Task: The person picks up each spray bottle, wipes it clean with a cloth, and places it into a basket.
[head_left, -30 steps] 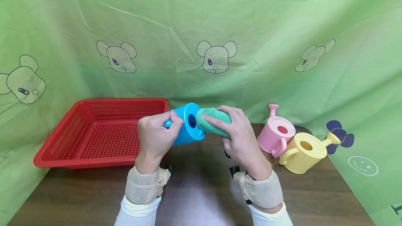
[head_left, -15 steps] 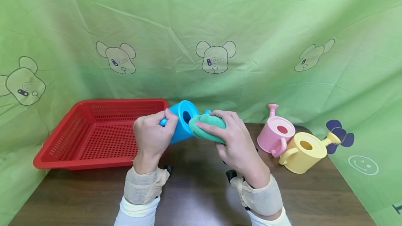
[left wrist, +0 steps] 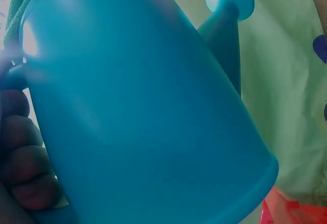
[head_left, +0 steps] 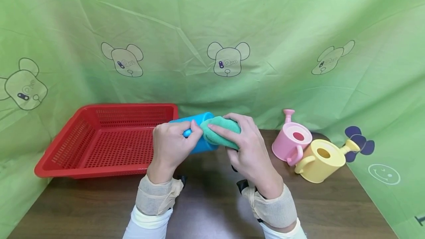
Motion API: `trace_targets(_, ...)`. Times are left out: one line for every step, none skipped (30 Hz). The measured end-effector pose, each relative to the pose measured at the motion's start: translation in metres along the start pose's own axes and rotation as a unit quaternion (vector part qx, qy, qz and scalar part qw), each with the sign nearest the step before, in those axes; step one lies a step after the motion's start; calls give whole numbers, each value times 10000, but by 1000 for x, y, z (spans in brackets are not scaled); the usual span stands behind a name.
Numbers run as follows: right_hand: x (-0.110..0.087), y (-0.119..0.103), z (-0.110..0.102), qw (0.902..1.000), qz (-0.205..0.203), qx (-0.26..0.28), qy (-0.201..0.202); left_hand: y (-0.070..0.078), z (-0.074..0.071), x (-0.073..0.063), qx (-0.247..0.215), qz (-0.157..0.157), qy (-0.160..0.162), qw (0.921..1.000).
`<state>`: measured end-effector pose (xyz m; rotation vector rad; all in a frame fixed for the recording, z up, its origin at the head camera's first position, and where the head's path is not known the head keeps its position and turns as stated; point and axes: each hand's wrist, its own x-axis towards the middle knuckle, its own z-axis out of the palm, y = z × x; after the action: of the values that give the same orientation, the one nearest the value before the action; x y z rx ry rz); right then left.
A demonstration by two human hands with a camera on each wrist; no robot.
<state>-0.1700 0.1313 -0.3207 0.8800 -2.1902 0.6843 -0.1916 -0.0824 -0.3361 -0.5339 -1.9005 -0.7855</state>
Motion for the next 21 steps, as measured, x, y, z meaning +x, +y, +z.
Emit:
trace_targets(0, 1, 0, 10000, 30, 11, -2, 0, 0, 0, -6, 26, -19, 10000)
trace_targets(0, 2, -1, 10000, 61, 10, -1, 0, -1, 0, -28, 43, -46, 10000)
trace_targets(-1, 4, -2, 10000, 98, -3, 4, -1, -2, 0, -75, 53, -43, 9999)
trace_targets(-1, 5, -3, 9999, 149, -2, 8, -1, -3, 0, -153, 48, -44, 9999)
trace_targets(-1, 6, -5, 9998, 206, -5, 6, -2, -4, 0, -267, 46, -43, 9996)
trace_targets(-1, 8, -7, 9997, 256, -7, 1, -3, -5, 0, -405, 49, -57, 9992)
trace_targets(-2, 9, -9, 9995, 318, -6, -10, -5, -8, 0, -554, 60, -94, 9984)
trace_targets(-2, 10, -11, 9993, 380, -12, -25, -7, -10, 0, -724, 80, -130, 9973)
trace_targets(-2, 12, -13, 9990, 446, -15, -37, -8, -12, 1, -924, 117, -145, 9955)
trace_targets(-3, 13, -15, 9988, 496, -7, -35, -10, -14, 1, -1120, 154, -175, 9934)
trace_targets(-3, 15, -17, 9985, 546, -10, -36, -12, -16, 1, -1312, 194, -173, 9910)
trace_targets(-3, 16, -19, 9983, 581, -7, -16, -14, -17, 1, -1494, 252, -143, 9884)
trace_targets(-4, 18, -21, 9982, 606, 8, 18, -15, -19, 2, -1659, 307, -99, 9856)
trace_targets(-5, 20, -24, 9981, 607, 19, 69, -16, -20, 2, -1811, 344, -23, 9829)
trace_targets(-5, 23, -27, 9981, 598, 23, 131, -17, -22, 2, -1949, 370, 64, 9801)
trace_targets(-6, 25, -30, 9981, 580, 40, 203, -18, -23, 2, -2066, 369, 143, 9776)
trace_targets(-6, 27, -33, 9979, 582, 78, 264, -19, -25, 2, -2191, 360, 228, 9748)
trace_targets(-7, 30, -36, 9977, 569, 123, 338, -20, -26, 2, -2327, 354, 284, 9715)
trace_targets(-8, 32, -40, 9975, 562, 156, 406, -20, -28, 2, -2466, 313, 327, 9681)
trace_targets(-9, 33, -43, 9971, 573, 198, 467, -21, -30, 3, -2632, 266, 365, 9637)
trace_targets(-9, 35, -46, 9966, 595, 260, 507, -21, -32, 3, -2795, 226, 397, 9590)
